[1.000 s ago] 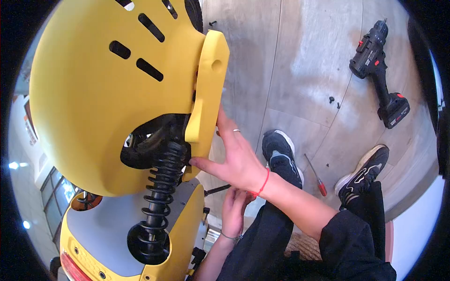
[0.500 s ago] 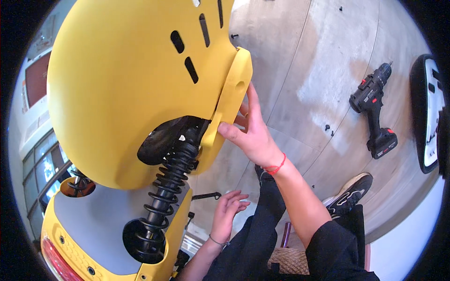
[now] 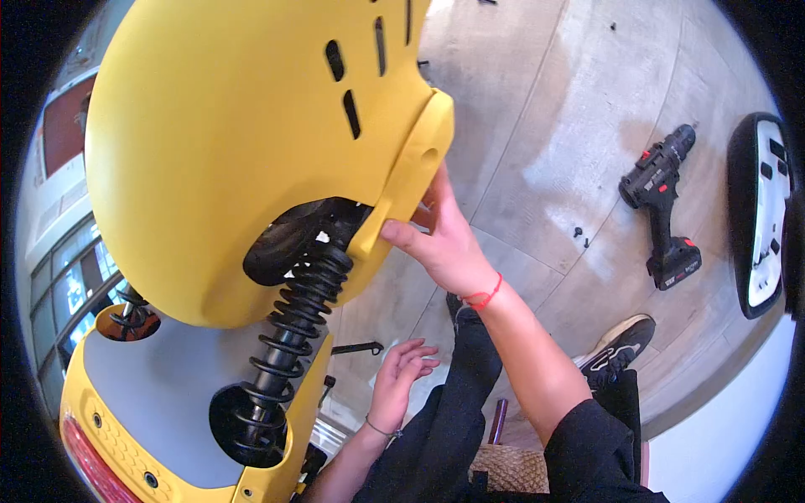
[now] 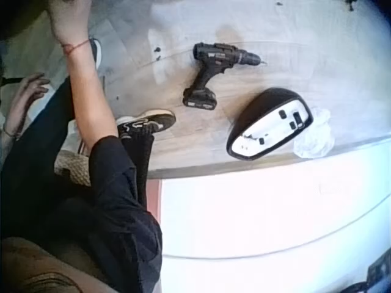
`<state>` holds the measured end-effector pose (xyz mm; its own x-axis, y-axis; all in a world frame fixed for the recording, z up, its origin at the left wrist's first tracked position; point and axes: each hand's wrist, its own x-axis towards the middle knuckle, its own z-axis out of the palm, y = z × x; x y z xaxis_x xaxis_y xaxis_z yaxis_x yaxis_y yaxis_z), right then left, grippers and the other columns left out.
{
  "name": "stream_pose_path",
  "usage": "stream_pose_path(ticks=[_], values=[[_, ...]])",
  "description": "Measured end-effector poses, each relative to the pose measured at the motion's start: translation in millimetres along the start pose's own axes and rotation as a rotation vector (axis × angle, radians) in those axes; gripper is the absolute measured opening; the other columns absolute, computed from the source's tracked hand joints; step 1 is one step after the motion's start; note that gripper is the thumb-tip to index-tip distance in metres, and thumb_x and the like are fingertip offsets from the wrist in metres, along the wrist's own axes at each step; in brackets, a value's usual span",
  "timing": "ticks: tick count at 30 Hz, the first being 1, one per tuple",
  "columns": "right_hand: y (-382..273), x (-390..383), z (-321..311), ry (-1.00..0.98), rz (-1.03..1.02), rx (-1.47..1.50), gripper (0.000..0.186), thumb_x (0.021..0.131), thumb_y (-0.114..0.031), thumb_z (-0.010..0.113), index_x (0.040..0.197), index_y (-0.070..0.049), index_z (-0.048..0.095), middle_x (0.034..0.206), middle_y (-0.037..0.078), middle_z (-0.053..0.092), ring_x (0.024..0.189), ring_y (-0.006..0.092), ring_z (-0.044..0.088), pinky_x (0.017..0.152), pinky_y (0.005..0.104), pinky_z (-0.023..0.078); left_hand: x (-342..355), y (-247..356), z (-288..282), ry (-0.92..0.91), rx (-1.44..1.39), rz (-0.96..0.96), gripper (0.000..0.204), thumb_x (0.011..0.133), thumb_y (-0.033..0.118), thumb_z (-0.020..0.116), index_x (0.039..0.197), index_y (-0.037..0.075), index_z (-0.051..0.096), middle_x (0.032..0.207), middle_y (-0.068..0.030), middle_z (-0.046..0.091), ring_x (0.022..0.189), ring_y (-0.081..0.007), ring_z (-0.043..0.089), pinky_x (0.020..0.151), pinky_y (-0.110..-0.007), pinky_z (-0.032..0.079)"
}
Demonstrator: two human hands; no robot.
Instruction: Replacing and fastening plastic body panels on a yellow electric scooter using a power drill.
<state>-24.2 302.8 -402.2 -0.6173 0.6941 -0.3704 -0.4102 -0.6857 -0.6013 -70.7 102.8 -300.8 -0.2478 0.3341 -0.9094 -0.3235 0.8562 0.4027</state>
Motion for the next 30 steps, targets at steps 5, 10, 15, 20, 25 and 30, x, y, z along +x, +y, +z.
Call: stream_pose_path(ticks=[5,10,15,20,25,30], values=[[8.3,6.6,-4.3,-0.021,-0.060,0.103,0.104,0.076,-0.020,0.078,0.148,-0.011,0.004,0.138,0.011,0.040,0.123,0.0220,0.044,0.103,0.0381,0.037,4.4,-1.3,2.8,0.047,0.009,-0.012,0.046,0.096,0.026,0.047,0.131,-0.001,0.036,0.121,-0.0196,0.055,0.104,-0.0250,0.059,0.092,-0.035,0.044],[7.4,7.7,-0.6,-0.080,-0.064,0.347,0.097,0.076,-0.021,0.079,0.147,-0.011,0.014,0.139,0.007,0.038,0.128,0.0205,0.038,0.107,0.0370,0.030,-2.8,12.1,5.7,0.123,-0.007,0.023,0.047,0.095,0.025,0.050,0.132,0.000,0.035,0.119,-0.0186,0.055,0.101,-0.0236,0.059,0.091,-0.035,0.044],[11.0,7.9,-17.9,0.031,-0.167,-0.132,0.101,0.073,-0.023,0.081,0.146,-0.006,0.014,0.138,0.014,0.038,0.126,0.0235,0.040,0.107,0.0389,0.031,-7.1,27.8,21.9,0.269,-0.077,0.164,0.049,0.092,0.024,0.052,0.133,0.002,0.036,0.122,-0.0183,0.052,0.100,-0.0226,0.058,0.090,-0.034,0.044],[0.8,3.7,-13.1,0.140,-0.220,0.237,0.110,0.068,-0.036,0.081,0.144,0.003,0.013,0.134,0.028,0.040,0.126,0.0373,0.042,0.106,0.0384,0.033,-6.6,29.4,42.0,0.268,-0.127,0.132,0.055,0.091,0.027,0.054,0.136,0.003,0.034,0.129,-0.0177,0.047,0.104,-0.0226,0.055,0.092,-0.035,0.043],[-10.6,9.4,-20.2,0.155,-0.210,-0.101,0.109,0.070,-0.040,0.078,0.144,0.003,0.011,0.129,0.032,0.043,0.119,0.0413,0.047,0.101,0.0409,0.038,36.9,40.0,70.8,0.157,-0.180,0.143,0.056,0.092,0.033,0.052,0.138,0.006,0.035,0.132,-0.0110,0.048,0.112,-0.0235,0.052,0.097,-0.038,0.040],[-9.9,5.3,-14.1,0.197,-0.144,-0.232,0.107,0.074,-0.044,0.074,0.143,0.005,0.010,0.124,0.035,0.045,0.115,0.0450,0.049,0.099,0.0418,0.040,86.6,56.5,73.6,0.085,-0.387,0.189,0.048,0.095,0.036,0.045,0.131,0.004,0.044,0.127,-0.0108,0.053,0.120,-0.0239,0.049,0.102,-0.042,0.037]])
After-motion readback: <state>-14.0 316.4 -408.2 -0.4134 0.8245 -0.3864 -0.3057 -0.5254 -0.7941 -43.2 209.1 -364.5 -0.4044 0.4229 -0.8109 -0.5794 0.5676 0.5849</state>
